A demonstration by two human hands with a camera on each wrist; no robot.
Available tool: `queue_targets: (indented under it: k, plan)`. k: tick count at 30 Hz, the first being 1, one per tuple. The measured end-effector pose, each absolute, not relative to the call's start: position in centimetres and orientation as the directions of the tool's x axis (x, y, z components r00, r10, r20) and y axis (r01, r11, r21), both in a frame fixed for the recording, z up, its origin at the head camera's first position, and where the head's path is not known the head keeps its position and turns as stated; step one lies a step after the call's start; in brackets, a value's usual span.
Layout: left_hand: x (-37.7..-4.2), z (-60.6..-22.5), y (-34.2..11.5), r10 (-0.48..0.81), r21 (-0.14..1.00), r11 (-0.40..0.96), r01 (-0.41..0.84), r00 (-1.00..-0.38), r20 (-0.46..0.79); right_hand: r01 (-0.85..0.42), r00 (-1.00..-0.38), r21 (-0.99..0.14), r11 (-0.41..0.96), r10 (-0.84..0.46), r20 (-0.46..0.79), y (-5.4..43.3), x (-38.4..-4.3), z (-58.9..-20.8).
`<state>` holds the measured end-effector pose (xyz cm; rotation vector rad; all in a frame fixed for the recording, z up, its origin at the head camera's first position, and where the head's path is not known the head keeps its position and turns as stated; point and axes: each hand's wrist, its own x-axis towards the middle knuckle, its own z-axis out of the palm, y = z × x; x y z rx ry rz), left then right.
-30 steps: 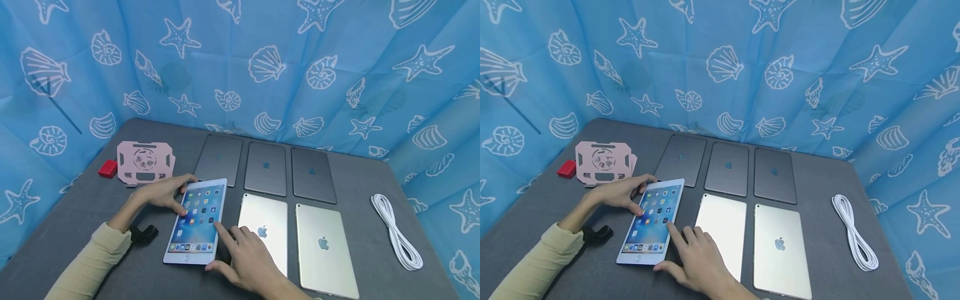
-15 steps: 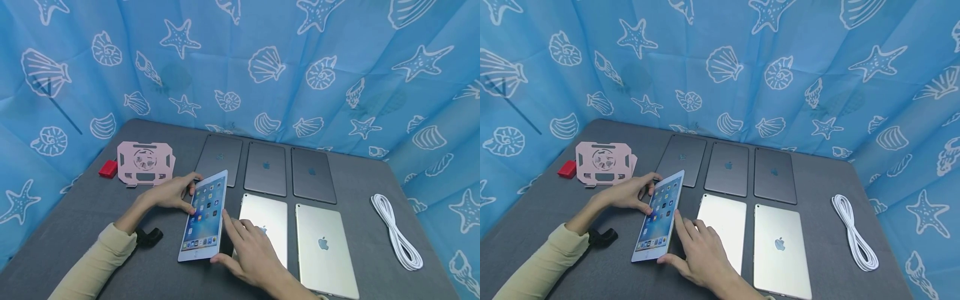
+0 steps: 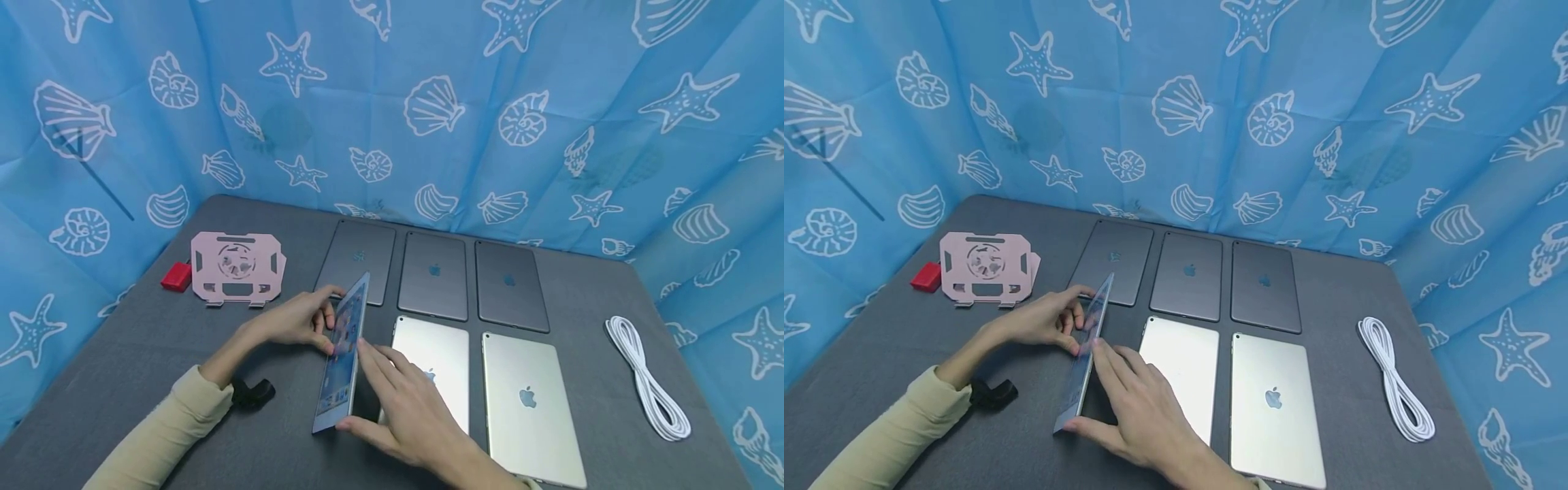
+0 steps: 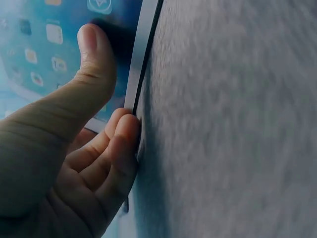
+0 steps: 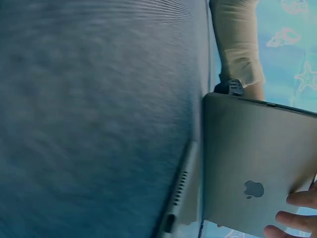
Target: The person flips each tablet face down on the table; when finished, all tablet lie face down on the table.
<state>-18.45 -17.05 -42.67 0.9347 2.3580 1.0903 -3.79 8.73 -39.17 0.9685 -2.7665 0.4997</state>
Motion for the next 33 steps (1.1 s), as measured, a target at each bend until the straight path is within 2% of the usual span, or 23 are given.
queue_targets:
  k: [6, 11, 14, 23, 27, 33]
  plan:
    - [-18.1, -42.9, -16.0, 0.701, 0.809, 0.436, 0.395, -0.712, -0.030, -0.647, -0.762, -0.302, 0.700, -0.577, 0.295, 8.6, -4.0, -38.5]
    - [-17.9, -42.8, -15.8, 0.728, 0.832, 0.386, 0.398, -0.685, -0.010, -0.652, -0.757, -0.400, 0.644, -0.583, 0.295, 8.3, -4.0, -38.3]
    - [-17.8, -41.8, -16.0, 0.744, 0.844, 0.356, 0.402, -0.669, 0.005, -0.646, -0.760, -0.417, 0.639, -0.589, 0.275, 8.2, -3.9, -38.3]
    - [-17.7, -39.2, -16.5, 0.749, 0.789, 0.385, 0.478, -0.661, 0.035, -0.731, -0.680, -0.338, 0.593, -0.670, 0.298, 8.0, -3.7, -39.9]
    - [-17.8, -39.1, -17.1, 0.768, 0.812, 0.324, 0.486, -0.636, 0.075, -0.737, -0.673, -0.302, 0.604, -0.698, 0.245, 8.0, -3.7, -40.3]
    - [-17.9, -38.7, -17.4, 0.769, 0.833, 0.288, 0.472, -0.633, 0.092, -0.714, -0.684, -0.274, 0.644, -0.725, 0.078, 7.9, -3.8, -40.9]
